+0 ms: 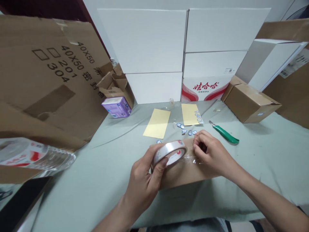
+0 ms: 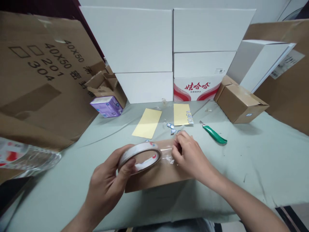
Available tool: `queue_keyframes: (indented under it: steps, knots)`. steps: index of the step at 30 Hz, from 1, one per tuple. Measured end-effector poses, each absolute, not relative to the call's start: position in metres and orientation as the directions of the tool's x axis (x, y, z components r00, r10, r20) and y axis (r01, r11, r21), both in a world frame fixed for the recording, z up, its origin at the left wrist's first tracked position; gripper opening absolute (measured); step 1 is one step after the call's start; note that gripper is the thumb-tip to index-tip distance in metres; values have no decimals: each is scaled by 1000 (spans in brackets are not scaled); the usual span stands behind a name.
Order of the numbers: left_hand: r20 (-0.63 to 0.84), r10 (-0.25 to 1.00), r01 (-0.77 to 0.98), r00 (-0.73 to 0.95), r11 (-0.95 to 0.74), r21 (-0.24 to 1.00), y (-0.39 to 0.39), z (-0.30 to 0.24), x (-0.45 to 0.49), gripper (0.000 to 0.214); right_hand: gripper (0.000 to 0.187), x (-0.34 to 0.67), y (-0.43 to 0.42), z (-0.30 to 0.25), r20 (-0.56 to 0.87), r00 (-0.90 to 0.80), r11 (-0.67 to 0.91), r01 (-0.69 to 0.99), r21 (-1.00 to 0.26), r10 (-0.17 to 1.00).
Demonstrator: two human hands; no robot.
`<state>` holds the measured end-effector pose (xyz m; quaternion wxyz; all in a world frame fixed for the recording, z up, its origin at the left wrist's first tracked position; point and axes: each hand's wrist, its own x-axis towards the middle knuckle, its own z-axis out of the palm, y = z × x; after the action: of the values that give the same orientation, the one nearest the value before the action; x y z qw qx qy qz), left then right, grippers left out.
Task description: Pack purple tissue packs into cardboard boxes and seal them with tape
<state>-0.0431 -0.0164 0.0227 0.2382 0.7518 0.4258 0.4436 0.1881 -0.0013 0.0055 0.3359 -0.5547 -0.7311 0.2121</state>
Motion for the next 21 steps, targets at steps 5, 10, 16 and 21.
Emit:
queue_keyframes:
  steps: [5, 10, 16, 21]
  knots:
    - [575, 774, 576, 264, -605, 550, -24, 38, -41, 23, 16, 186, -9, 7, 204, -195, 282, 703, -653, 959]
    - [543, 761, 671, 354, -611, 419, -19, 50, -31, 33, 16, 184, -11, 11, 176, -210, 274, 747, -606, 962]
    - [355, 799, 765, 485, -585, 272, -7, 70, -14, 35, 15, 182, -10, 10, 179, -249, 306, 773, -555, 952]
    - [179, 850, 829, 495, -524, 197, 0, 74, -3, 31, 16, 180, -9, 6, 253, -260, 353, 813, -464, 932]
